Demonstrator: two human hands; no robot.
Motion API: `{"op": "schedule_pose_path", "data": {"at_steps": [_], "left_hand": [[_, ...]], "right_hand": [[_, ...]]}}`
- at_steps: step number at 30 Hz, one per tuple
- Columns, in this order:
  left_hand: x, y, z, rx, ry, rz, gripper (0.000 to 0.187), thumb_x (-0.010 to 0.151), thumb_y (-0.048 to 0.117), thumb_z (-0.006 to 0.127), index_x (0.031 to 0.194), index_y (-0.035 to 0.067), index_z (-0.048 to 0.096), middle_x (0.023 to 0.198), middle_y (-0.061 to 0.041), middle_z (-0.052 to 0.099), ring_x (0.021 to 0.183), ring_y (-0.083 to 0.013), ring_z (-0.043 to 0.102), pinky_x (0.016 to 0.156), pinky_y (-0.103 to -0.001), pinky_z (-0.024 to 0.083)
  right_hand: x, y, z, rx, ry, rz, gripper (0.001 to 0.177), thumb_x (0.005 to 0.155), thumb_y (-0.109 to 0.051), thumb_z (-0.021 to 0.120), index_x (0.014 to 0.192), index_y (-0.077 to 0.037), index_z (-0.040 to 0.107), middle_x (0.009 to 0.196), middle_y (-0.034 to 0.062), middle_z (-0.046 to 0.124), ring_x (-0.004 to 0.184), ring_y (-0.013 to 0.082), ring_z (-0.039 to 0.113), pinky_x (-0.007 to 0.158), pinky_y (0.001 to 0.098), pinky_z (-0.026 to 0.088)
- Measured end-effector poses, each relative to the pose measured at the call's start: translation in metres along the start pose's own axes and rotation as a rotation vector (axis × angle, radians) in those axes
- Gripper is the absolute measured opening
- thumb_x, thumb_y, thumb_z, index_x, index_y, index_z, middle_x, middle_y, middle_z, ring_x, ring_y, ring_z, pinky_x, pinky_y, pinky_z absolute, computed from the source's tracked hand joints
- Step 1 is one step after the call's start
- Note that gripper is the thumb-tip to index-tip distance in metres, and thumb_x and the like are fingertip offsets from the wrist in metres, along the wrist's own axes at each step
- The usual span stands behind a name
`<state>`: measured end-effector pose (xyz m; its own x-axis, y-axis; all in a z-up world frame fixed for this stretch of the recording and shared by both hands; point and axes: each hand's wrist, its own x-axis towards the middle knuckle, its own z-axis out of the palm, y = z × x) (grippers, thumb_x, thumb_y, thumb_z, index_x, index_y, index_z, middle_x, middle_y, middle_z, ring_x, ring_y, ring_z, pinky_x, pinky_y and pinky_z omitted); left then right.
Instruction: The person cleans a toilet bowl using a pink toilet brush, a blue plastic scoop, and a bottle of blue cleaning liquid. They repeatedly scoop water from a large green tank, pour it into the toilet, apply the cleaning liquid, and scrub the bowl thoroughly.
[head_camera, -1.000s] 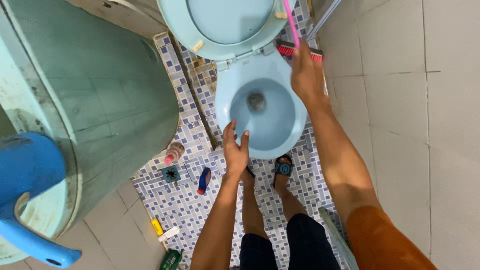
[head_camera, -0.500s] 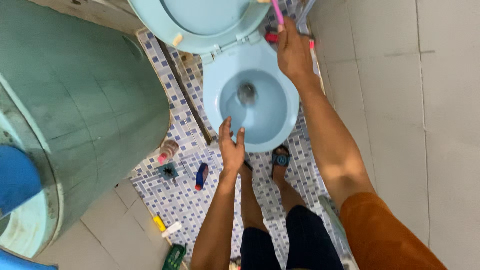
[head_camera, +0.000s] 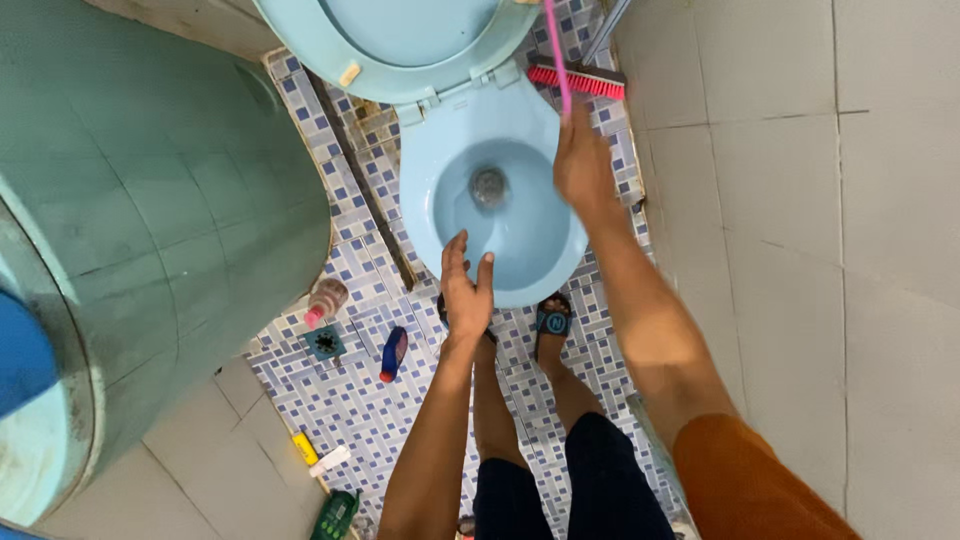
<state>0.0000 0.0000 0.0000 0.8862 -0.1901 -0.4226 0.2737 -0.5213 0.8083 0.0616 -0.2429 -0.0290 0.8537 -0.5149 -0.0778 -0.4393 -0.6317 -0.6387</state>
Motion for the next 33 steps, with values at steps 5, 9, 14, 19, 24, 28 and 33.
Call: {"op": "schedule_pose_path", "data": {"at_steps": [5,9,14,19,24,28,33], "left_hand": [[0.018,0.019,0.009,-0.005,-0.004,0.077,0.054,0.102,0.020,0.064,0.148,-0.002,0.047,0.150,-0.021,0.051,0.135,-0.0351,0.055,0.108,-0.045,0.049],[0.044,0.031,0.023,-0.041,-0.002,0.190,0.053,0.103,0.021,0.064,0.149,-0.001,0.048,0.147,-0.021,0.053,0.134,-0.0356,0.055,0.106,-0.044,0.051],[0.057,0.044,0.034,-0.005,0.026,0.267,0.053,0.104,0.022,0.065,0.149,0.000,0.049,0.145,-0.019,0.055,0.130,-0.0338,0.059,0.108,-0.044,0.050],[0.051,0.026,0.024,-0.001,-0.001,0.195,0.051,0.103,0.020,0.064,0.147,-0.001,0.049,0.146,-0.020,0.054,0.132,-0.0351,0.057,0.104,-0.042,0.050],[0.040,-0.011,0.029,0.039,-0.001,0.124,0.052,0.100,0.021,0.065,0.145,-0.001,0.050,0.146,-0.021,0.055,0.130,-0.0359,0.058,0.104,-0.041,0.051],[0.028,-0.028,0.026,0.100,-0.033,0.114,0.055,0.102,0.021,0.065,0.147,-0.003,0.047,0.150,-0.026,0.049,0.138,-0.0411,0.051,0.113,-0.046,0.044],[0.048,-0.065,0.019,0.289,0.010,0.132,0.058,0.100,0.018,0.067,0.149,-0.003,0.047,0.153,-0.027,0.046,0.143,-0.0430,0.042,0.121,-0.049,0.035]], "right_hand": [[-0.028,-0.011,-0.004,0.039,-0.233,0.317,0.035,0.112,-0.029,0.034,0.136,-0.007,0.046,0.077,0.0309,0.066,0.072,0.0531,0.066,0.063,0.0642,0.046],[-0.017,0.002,0.013,0.042,-0.081,0.229,0.034,0.112,-0.028,0.038,0.138,-0.007,0.046,0.084,0.0326,0.068,0.077,0.0572,0.063,0.066,0.0672,0.043],[-0.075,-0.003,0.037,0.000,-0.229,0.284,0.031,0.110,-0.027,0.040,0.133,-0.008,0.048,0.084,0.0356,0.067,0.080,0.0585,0.062,0.070,0.0680,0.046],[-0.057,-0.008,0.014,0.123,-0.288,0.431,0.034,0.111,-0.030,0.035,0.136,-0.010,0.045,0.075,0.0323,0.067,0.069,0.0544,0.066,0.060,0.0658,0.048],[-0.084,-0.017,0.054,0.100,-0.229,0.331,0.033,0.111,-0.028,0.038,0.136,-0.009,0.048,0.072,0.0296,0.066,0.065,0.0536,0.064,0.058,0.0638,0.045],[-0.086,-0.017,0.063,0.139,-0.123,0.279,0.034,0.112,-0.026,0.041,0.138,-0.005,0.047,0.071,0.0292,0.065,0.064,0.0524,0.064,0.056,0.0602,0.048],[-0.080,-0.026,0.055,0.226,-0.207,0.457,0.036,0.111,-0.028,0.037,0.137,-0.005,0.047,0.066,0.0291,0.063,0.058,0.0502,0.065,0.051,0.0613,0.044]]}}
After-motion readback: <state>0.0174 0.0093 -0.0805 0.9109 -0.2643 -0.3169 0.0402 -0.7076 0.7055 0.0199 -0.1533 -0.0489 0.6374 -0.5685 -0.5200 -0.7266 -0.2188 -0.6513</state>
